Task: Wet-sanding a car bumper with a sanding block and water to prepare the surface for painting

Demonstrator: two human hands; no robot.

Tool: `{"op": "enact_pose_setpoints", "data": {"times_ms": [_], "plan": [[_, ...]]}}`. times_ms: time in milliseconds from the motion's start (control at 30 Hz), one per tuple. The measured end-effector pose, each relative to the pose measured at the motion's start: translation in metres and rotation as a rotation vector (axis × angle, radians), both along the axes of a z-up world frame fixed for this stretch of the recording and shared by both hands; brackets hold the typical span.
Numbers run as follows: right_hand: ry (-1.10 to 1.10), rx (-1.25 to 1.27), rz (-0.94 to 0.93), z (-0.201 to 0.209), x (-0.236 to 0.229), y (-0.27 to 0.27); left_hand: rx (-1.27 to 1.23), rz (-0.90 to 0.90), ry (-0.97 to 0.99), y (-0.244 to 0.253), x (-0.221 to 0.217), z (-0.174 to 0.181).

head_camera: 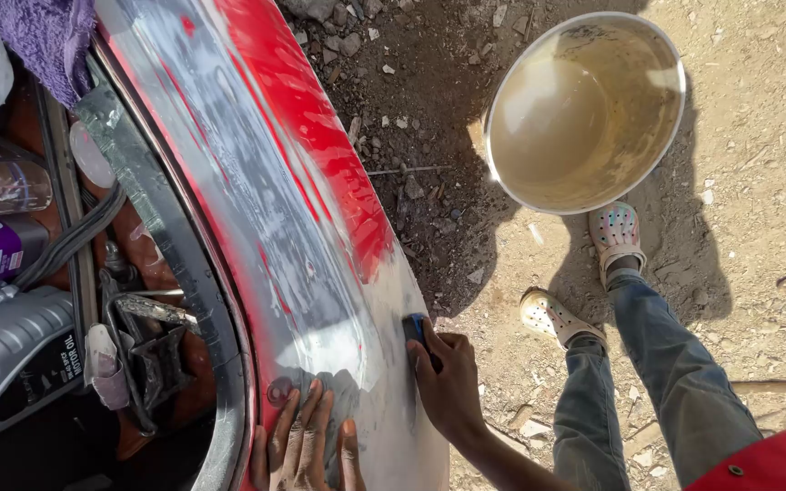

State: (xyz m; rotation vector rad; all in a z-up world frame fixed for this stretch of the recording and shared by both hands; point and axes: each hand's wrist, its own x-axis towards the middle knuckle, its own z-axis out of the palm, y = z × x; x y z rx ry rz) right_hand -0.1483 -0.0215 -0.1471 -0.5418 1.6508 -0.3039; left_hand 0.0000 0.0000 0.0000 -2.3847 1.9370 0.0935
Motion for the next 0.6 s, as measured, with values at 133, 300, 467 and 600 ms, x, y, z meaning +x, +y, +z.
{"op": "enact_pose_setpoints", "data": {"times_ms": [133,300,467,600], "plan": [[0.092,-0.125,0.013,-0.132,0.027,-0.053,0.014,0.017,0.013,-0.011,-0.012,0.011],[0.079,-0.06,0.268,-0.069,0.008,-0.051,0.002,0.005,-0.001,0.004,0.0,0.003],[0.084,0.025,0.308,-0.065,0.002,-0.079,-0.02,0.006,0.046,-0.006,-0.005,0.006],[0.178,-0.021,0.387,-0.124,0.021,-0.104,-0.015,0.033,0.081,-0.016,-0.018,0.021]]}}
